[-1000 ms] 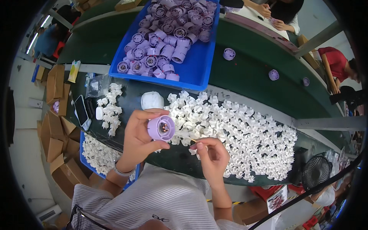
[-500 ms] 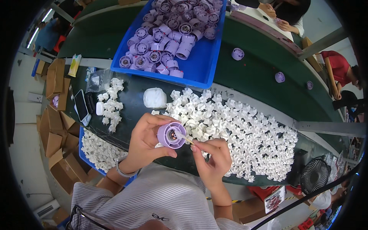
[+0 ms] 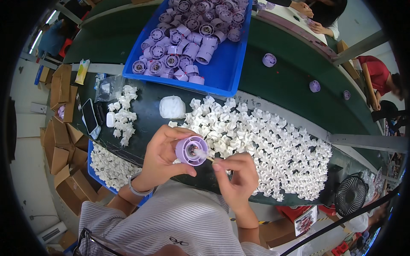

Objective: Assembling small white components into purple plastic housings on an assembly line.

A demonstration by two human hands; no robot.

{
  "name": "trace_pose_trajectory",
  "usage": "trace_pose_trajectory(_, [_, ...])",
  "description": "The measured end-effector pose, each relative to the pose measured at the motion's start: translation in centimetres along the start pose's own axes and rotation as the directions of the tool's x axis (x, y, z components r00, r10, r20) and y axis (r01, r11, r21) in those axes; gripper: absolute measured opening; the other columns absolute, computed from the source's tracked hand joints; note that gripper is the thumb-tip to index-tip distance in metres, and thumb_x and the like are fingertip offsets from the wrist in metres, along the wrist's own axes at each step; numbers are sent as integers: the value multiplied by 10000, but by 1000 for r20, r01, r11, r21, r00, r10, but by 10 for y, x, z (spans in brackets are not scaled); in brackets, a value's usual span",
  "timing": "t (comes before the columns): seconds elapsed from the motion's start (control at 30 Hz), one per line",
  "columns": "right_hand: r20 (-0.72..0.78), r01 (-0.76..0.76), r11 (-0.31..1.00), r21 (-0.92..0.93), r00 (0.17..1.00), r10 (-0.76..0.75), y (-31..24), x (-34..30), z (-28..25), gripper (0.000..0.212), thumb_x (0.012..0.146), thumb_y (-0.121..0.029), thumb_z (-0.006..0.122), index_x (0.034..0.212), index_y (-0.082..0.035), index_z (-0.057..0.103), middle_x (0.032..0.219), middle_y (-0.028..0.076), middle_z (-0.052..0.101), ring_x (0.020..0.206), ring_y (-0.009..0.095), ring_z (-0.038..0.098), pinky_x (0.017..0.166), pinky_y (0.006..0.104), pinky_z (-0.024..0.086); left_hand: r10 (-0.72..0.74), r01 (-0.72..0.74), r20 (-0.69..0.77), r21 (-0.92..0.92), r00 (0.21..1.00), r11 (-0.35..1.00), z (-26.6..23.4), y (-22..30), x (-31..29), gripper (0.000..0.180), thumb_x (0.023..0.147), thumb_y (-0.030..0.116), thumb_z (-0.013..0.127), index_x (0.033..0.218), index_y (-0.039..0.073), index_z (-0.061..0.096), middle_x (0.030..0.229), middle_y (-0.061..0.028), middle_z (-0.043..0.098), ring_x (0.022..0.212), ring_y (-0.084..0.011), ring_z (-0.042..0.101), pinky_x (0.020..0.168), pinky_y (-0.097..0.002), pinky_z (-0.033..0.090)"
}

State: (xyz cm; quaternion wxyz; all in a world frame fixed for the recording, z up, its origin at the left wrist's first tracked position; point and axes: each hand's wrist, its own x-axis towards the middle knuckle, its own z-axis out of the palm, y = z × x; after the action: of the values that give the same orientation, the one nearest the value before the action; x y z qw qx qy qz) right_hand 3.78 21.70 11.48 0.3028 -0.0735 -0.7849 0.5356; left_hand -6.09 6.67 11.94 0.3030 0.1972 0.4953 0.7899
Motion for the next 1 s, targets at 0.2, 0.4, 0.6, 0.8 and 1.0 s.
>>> trace_pose_trajectory(0.2, [123, -344, 899, 272, 939, 322, 27, -6, 14, 214, 954, -112, 413, 791, -3, 496, 744, 52, 473, 690, 127, 455, 631, 244, 370, 85, -73, -150, 83, 985, 994, -23, 5, -8, 623, 623, -111, 765, 1131, 18, 428, 1164, -133, 507, 1079, -197, 539, 895, -336, 494])
trace_pose_trajectory(0.4, [568, -414, 905, -101, 723, 393, 40, -36, 56, 362, 816, -162, 679, 1023, 10, 437, 779, 147, 566, 686, 281, 571, 608, 331, 458, 279, -137, -432, 331, 858, 934, -47, 14, -10, 518, 754, 259, 758, 1080, 26, 430, 1054, -131, 580, 1001, -258, 608, 780, -320, 538])
trace_pose_trajectory(0.6, [636, -66, 996, -58, 766, 88, 58, -55, 85, 396, 765, -83, 716, 935, 12, 371, 1034, 187, 551, 720, 290, 530, 619, 342, 456, 340, -218, -529, 280, 778, 935, -62, 26, -16, 433, 760, 38, 710, 1100, 15, 442, 1054, -98, 559, 964, -205, 600, 800, -333, 545])
trace_pose_trajectory(0.8, [635, 101, 990, -96, 773, -18, 65, -60, 87, 349, 766, -15, 679, 891, 2, 355, 1054, 184, 555, 772, 301, 547, 660, 348, 459, 340, -224, -536, 271, 772, 936, -64, 27, -18, 447, 750, 41, 722, 1102, 16, 447, 1053, -99, 564, 958, -201, 602, 795, -331, 545])
trace_pose_trajectory(1.0, [640, -331, 939, -93, 702, 311, 47, -44, 61, 290, 802, 33, 625, 901, -31, 360, 1141, 199, 556, 941, 241, 590, 723, 319, 470, 314, -185, -525, 283, 791, 941, -61, 24, -17, 468, 734, -2, 715, 1117, 2, 448, 1059, -107, 562, 968, -188, 591, 816, -329, 534])
